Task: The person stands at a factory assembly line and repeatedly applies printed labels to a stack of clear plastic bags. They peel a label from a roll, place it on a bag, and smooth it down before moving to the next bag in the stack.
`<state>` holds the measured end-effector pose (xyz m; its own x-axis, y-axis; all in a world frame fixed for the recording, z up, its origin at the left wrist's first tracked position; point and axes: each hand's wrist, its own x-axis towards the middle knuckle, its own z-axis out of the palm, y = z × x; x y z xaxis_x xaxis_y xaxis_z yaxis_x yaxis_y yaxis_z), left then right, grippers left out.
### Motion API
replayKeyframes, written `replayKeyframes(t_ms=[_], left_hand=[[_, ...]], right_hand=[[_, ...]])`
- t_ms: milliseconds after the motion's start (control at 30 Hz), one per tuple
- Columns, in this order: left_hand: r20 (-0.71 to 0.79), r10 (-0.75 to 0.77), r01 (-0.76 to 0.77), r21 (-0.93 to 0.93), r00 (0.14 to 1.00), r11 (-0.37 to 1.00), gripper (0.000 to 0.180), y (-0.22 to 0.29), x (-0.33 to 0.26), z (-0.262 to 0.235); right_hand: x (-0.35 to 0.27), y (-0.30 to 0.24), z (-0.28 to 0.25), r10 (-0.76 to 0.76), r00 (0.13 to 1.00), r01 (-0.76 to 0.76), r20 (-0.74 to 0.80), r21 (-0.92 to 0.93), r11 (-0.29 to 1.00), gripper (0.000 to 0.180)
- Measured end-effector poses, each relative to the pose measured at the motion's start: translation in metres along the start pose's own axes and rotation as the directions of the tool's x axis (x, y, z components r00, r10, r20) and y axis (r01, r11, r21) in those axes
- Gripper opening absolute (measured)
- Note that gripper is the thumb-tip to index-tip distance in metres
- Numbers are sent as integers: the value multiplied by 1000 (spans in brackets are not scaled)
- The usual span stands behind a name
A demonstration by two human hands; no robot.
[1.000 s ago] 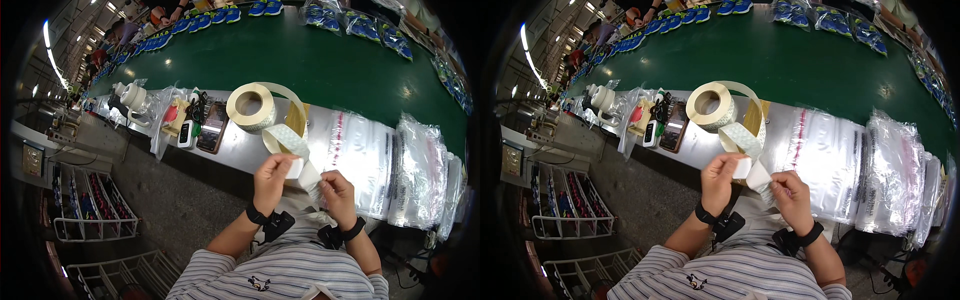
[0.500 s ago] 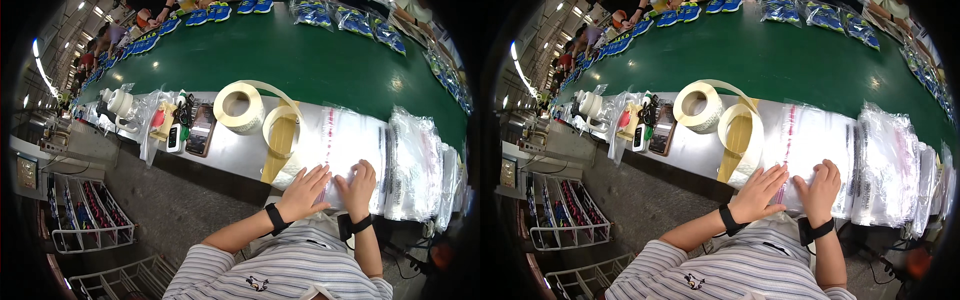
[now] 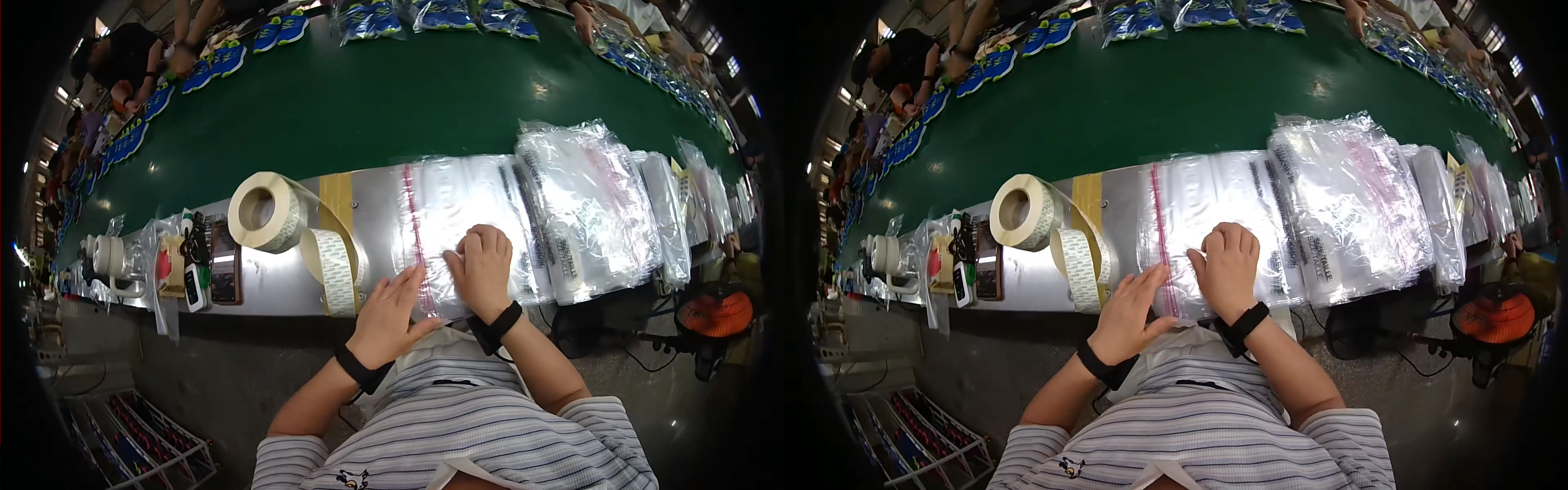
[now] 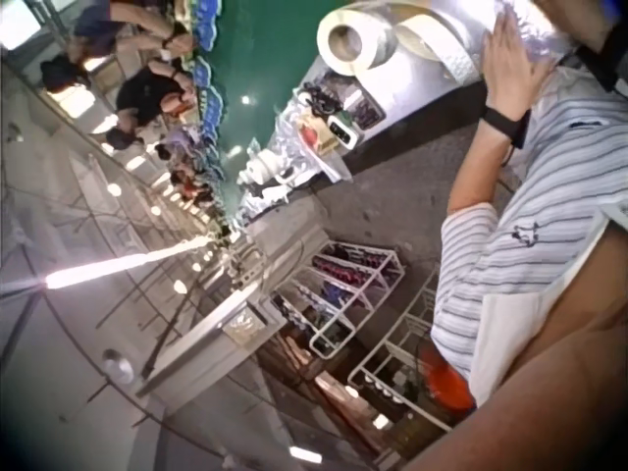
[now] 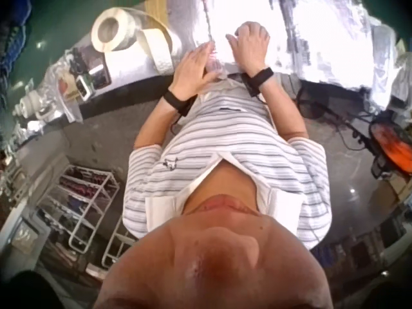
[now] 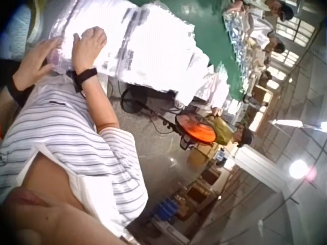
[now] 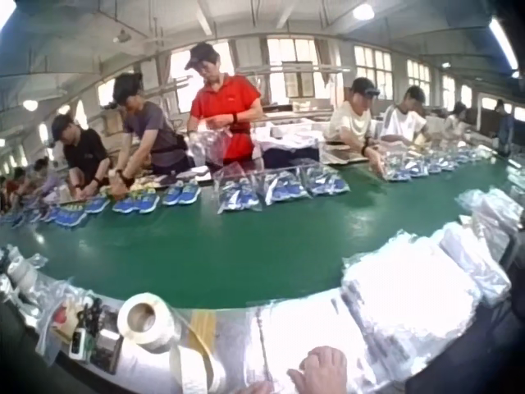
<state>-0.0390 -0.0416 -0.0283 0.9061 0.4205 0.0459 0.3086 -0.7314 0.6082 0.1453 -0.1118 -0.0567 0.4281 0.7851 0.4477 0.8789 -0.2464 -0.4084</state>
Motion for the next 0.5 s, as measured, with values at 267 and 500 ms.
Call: replayKeyframes(t_ms=[267, 500], left_hand=[[34, 3, 29, -915, 999, 403, 57, 27, 57, -42], [454, -148, 417, -880, 879, -226, 31, -1, 135, 40]], right_hand=[[-11, 33, -24, 273, 953, -303, 131, 455, 838, 9], [-3, 54, -58, 592, 762, -513, 263, 803, 304, 18]])
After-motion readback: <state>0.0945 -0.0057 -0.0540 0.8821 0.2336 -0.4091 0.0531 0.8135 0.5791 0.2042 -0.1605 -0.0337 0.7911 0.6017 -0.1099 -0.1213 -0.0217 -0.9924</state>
